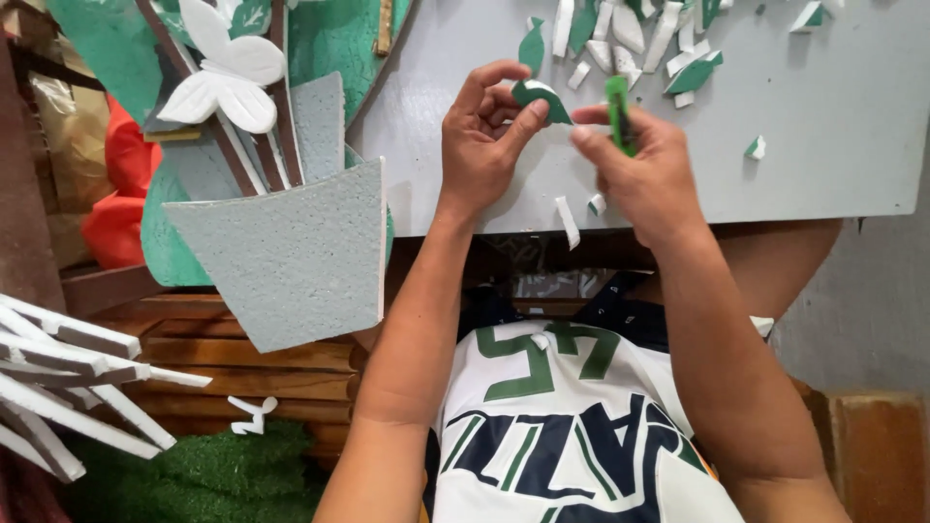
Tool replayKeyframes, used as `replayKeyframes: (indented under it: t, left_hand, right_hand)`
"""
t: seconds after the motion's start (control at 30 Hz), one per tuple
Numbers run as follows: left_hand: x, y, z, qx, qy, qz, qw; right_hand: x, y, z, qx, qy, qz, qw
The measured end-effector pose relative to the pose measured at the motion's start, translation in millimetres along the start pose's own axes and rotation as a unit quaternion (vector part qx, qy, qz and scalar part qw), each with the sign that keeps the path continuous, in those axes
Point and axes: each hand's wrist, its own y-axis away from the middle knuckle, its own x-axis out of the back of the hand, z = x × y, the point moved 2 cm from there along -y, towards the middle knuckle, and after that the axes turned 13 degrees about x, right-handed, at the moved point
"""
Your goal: Carving and shaping small foam pieces into leaves using a utility knife.
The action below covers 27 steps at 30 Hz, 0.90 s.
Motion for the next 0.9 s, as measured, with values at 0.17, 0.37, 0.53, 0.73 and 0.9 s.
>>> replayKeyframes:
  t: [0.17,0.37,0.53,0.73,0.9]
  left_hand:
    - [1.2,-0.2,-1.7,0.018,0.02,-0.005,1.0]
    - [-0.8,-0.9,-0.5,0.053,-0.016,0.005,0.998]
    - [3.9,-2.0,-2.8,0.044,-0.009,0.014,0.999]
    - [13.0,-5.9,-18.9,0.04,-0.01,0.015,0.999]
    - [8.4,-5.8,-15.0,0.061,-0.037,0.022,0.997]
  right_hand:
    - [2.1,-22.0,11.3,0.001,-0.028,0.035,0.999]
    - [4.3,-33.4,0.9,0.022,-0.042,0.03,0.998]
    - [-9.5,-16.7,-9.0,0.036,-0.1,0.044,0.993]
    - [-8.7,61.1,-0.7,-0.012,0.009,-0.055,0.998]
    - [0.6,64.7,-19.7,-0.016,0.09,0.053,0.994]
